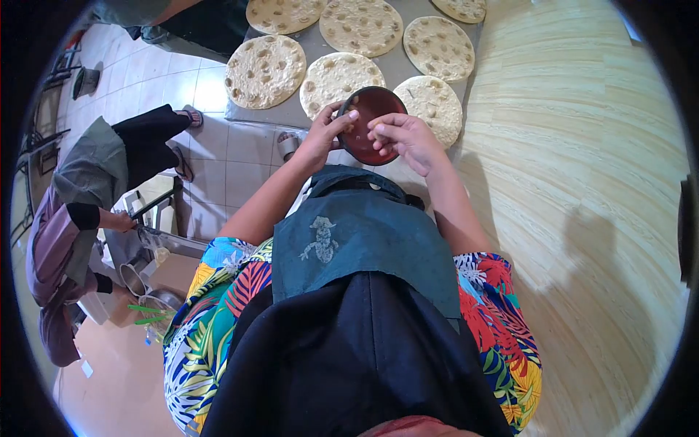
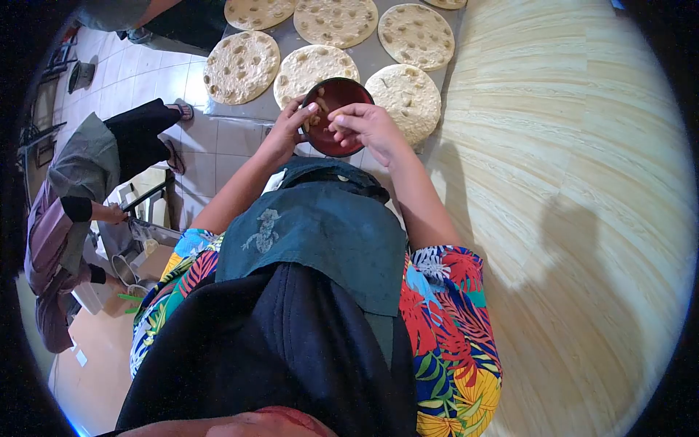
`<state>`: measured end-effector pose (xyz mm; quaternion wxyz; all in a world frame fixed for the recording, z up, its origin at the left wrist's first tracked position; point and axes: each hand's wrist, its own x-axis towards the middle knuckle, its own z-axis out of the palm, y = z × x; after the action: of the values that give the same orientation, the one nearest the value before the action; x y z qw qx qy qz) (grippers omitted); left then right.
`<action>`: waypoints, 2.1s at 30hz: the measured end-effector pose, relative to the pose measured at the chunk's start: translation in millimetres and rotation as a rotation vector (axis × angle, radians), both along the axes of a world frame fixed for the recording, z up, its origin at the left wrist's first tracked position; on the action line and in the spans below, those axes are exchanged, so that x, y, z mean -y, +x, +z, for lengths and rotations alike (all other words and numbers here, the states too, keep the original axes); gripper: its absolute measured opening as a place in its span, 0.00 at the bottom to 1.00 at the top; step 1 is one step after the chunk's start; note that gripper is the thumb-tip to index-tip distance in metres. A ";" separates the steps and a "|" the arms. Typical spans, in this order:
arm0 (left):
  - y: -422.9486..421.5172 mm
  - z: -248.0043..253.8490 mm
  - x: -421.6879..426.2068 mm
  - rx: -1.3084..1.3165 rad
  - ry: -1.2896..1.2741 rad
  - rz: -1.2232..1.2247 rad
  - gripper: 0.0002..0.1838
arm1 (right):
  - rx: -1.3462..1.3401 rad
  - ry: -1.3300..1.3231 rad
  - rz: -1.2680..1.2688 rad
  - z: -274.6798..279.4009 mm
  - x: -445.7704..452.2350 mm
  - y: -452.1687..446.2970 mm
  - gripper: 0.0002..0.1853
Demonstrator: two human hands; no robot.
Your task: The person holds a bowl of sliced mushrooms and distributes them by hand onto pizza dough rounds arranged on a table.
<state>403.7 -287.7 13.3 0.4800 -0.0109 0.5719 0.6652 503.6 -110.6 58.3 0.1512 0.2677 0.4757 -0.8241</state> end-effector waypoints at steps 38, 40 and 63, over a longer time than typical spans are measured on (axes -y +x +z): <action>-24.1 0.9 32.1 0.026 0.082 0.078 0.34 | 0.098 1.230 0.279 -114.5 -115.3 -8.9 0.09; -26.0 -0.4 31.1 0.027 0.084 0.072 0.35 | 0.183 1.034 0.191 -108.6 -117.6 -10.1 0.09; -29.2 -7.4 40.8 0.048 0.085 0.072 0.35 | 0.262 0.132 -0.125 -109.6 -116.6 22.4 0.12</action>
<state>374.4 -328.5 5.9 0.4694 -0.0269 0.5305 0.7053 526.0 6.0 -51.3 0.1424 0.4116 0.4873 -0.7568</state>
